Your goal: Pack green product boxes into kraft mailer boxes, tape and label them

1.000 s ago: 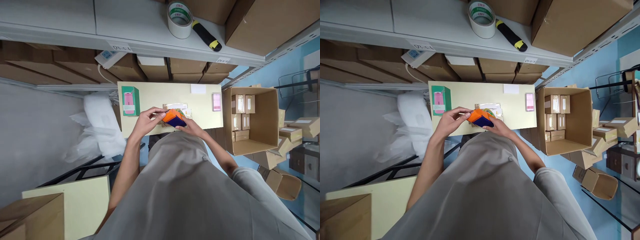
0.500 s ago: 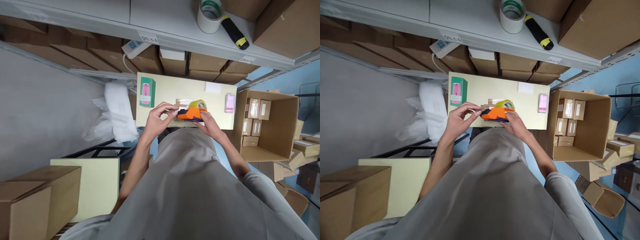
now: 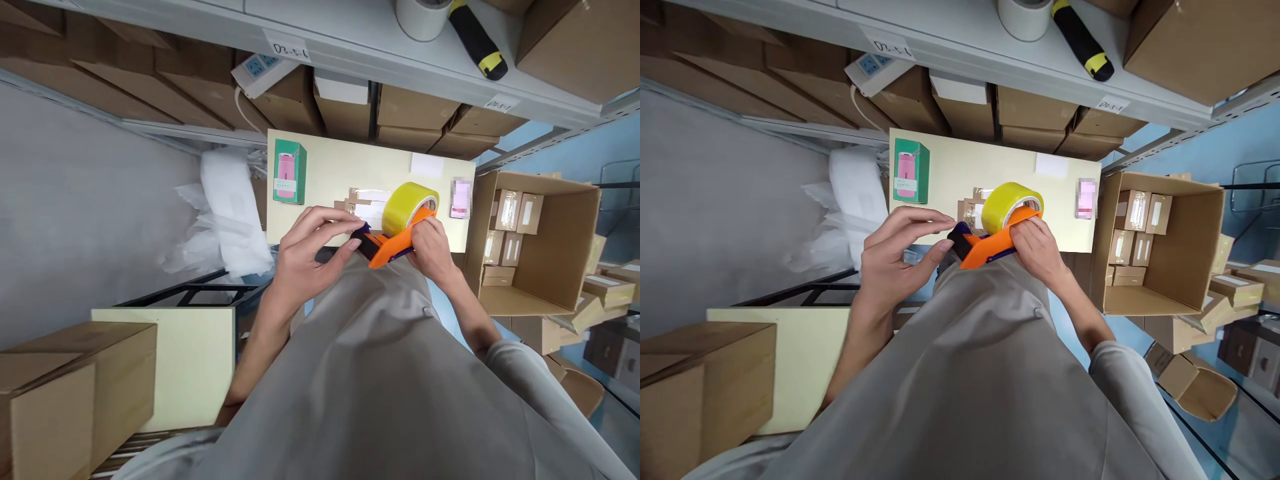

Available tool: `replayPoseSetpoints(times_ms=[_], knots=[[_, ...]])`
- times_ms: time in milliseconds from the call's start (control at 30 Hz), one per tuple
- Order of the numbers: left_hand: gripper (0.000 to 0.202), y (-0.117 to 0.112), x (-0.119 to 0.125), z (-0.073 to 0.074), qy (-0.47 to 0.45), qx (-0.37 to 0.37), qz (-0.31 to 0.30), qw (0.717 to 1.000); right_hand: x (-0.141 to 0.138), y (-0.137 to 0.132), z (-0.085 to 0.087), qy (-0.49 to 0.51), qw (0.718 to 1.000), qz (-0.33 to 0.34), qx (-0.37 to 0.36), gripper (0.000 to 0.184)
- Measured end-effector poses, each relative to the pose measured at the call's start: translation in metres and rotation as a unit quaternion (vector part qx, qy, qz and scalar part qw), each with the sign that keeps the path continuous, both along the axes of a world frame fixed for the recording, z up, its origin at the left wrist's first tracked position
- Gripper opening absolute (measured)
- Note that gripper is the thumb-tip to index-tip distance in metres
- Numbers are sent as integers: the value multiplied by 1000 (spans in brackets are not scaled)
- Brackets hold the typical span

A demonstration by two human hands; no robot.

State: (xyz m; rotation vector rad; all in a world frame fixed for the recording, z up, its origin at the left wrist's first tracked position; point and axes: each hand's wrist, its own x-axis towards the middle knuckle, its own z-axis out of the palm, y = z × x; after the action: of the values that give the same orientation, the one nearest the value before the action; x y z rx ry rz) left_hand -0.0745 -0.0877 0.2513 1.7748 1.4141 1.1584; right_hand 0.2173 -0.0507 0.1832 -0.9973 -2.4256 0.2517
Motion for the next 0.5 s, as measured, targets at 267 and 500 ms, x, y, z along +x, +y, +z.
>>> replayPoseSetpoints(times_ms=[267,500], knots=[[21,1,4,16,43,23,-67,997,6,-11,5,9,1000,-18,-8,26],[25,-3,7,30,77,35,-87,993,12,-18,9,4,999,-16,-40,28]])
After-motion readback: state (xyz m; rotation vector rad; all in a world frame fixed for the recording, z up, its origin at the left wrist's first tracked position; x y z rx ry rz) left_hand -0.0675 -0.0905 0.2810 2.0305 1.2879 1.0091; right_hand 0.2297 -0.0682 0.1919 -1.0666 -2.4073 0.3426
